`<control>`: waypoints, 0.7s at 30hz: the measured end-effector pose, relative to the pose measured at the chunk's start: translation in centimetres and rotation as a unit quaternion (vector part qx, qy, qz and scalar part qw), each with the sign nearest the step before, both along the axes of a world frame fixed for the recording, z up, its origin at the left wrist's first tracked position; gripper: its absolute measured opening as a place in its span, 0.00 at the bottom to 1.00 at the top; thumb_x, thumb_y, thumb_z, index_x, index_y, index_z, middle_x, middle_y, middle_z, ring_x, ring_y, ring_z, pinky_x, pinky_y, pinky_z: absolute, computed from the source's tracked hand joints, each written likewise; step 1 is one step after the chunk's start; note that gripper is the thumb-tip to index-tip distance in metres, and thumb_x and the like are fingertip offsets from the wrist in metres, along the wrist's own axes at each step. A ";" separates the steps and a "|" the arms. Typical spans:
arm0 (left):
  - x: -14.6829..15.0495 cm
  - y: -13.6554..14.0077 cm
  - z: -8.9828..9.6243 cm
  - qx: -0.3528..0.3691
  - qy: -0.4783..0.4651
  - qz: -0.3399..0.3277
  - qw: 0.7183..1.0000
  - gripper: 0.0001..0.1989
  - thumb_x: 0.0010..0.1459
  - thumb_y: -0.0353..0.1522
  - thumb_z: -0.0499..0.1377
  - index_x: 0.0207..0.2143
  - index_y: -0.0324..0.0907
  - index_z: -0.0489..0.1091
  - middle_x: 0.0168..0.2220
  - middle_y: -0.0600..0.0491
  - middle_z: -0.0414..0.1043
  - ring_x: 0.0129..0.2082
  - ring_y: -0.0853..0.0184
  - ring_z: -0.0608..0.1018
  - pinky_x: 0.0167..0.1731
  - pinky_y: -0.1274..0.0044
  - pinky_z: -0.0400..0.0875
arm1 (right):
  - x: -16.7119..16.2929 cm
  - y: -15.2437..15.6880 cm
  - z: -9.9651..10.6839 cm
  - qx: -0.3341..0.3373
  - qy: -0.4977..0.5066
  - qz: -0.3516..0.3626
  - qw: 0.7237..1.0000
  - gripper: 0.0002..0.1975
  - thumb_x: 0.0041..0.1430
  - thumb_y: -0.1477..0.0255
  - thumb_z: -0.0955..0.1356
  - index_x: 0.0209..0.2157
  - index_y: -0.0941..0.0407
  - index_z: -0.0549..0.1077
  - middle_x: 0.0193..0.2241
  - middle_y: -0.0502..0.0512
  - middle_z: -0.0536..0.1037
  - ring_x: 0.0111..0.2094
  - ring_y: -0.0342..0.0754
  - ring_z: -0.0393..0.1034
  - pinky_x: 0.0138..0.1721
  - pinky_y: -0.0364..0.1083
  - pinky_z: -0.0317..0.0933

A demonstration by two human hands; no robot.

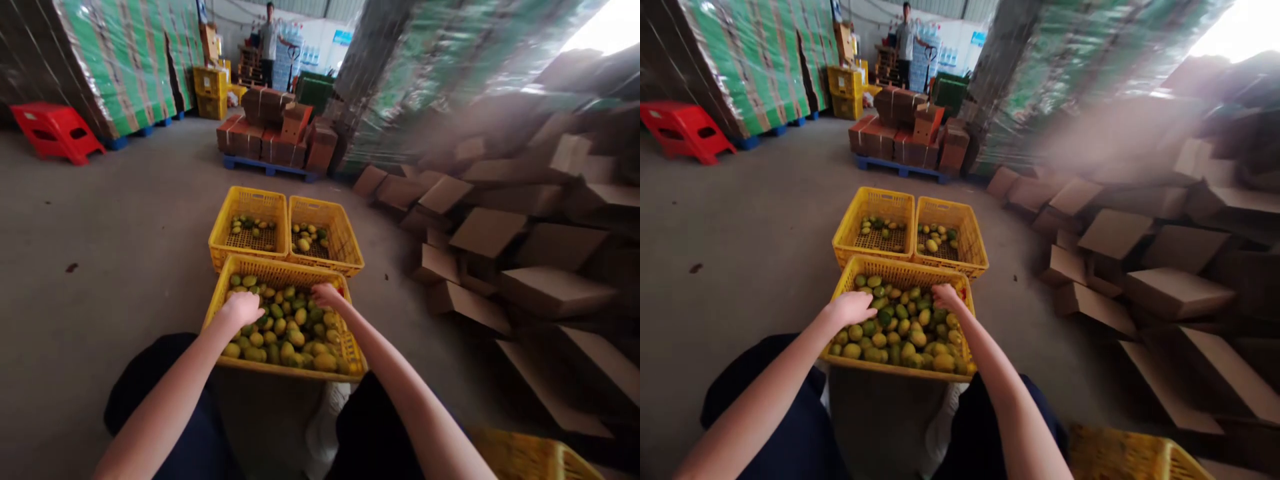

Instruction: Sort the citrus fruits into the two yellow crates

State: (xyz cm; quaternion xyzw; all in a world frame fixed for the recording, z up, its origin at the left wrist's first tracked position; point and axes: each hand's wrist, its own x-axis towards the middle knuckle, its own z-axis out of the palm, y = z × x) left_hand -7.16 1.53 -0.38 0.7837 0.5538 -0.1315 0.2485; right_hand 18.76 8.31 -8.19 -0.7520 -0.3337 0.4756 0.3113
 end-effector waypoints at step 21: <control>3.3 3.5 -3.9 -0.075 -0.538 0.362 0.758 0.10 0.56 0.37 0.54 0.33 0.42 0.71 0.42 0.50 0.76 0.47 0.62 0.76 0.51 0.72 0.67 | -4.5 -4.9 1.4 0.132 -0.209 0.375 0.894 0.17 0.54 0.57 0.68 0.23 0.57 0.70 0.18 0.46 0.66 0.23 0.42 0.61 0.25 0.42 0.55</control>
